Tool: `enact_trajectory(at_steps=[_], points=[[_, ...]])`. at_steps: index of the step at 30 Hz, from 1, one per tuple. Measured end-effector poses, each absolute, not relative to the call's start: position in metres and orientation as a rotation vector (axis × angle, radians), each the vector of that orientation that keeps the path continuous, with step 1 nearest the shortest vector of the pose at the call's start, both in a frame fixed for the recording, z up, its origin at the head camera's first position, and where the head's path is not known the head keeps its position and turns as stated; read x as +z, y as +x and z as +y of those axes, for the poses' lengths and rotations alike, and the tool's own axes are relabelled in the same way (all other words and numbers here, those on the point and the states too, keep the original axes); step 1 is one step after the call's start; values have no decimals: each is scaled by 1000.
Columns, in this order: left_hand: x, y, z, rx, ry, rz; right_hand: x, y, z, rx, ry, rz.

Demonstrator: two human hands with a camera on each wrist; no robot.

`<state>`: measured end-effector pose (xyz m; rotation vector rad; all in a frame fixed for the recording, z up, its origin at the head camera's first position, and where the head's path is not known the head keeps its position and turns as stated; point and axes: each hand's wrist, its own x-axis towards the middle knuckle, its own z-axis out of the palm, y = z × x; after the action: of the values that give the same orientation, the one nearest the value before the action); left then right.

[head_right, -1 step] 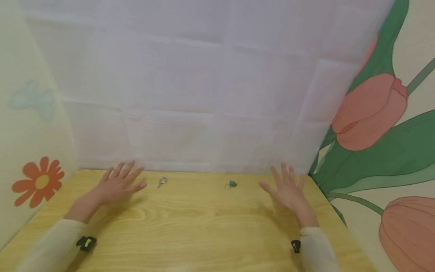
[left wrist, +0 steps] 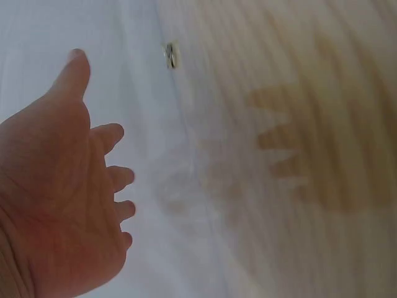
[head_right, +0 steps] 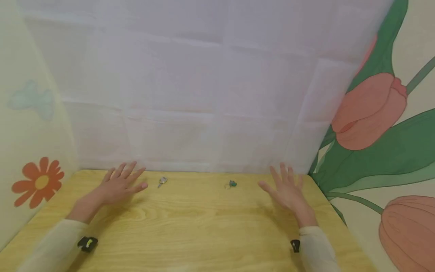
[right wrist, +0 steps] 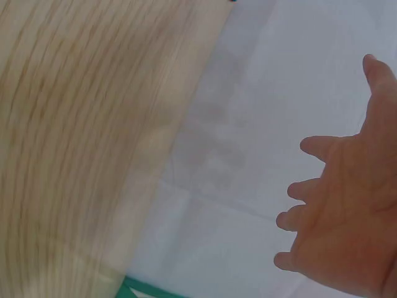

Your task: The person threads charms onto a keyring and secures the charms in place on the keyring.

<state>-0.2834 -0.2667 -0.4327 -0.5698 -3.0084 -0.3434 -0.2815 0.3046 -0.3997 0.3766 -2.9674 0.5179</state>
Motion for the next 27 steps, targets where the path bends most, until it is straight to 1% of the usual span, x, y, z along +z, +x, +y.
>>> enact_trajectory(at_steps=[3, 7, 13, 17, 20, 27], points=[[-433, -285, -262, -349, -638, -2973, -400, -285, 295, 588, 425, -2938], [-436, -296, -245, -387, -732, -2909, -397, -295, 271, 740, 581, -2865], [-435, -316, -214, -557, -659, -2960, -401, -318, 235, 799, 835, -2897], [-434, -324, -192, -519, -599, -2981, -411, -329, 224, 719, 978, -3012], [-433, -326, -184, -471, -556, -2997, -418, -333, 219, 696, 1089, -3058], [-428, -324, -183, -507, -518, -3013, -428, -341, 214, 734, 1160, -3002]])
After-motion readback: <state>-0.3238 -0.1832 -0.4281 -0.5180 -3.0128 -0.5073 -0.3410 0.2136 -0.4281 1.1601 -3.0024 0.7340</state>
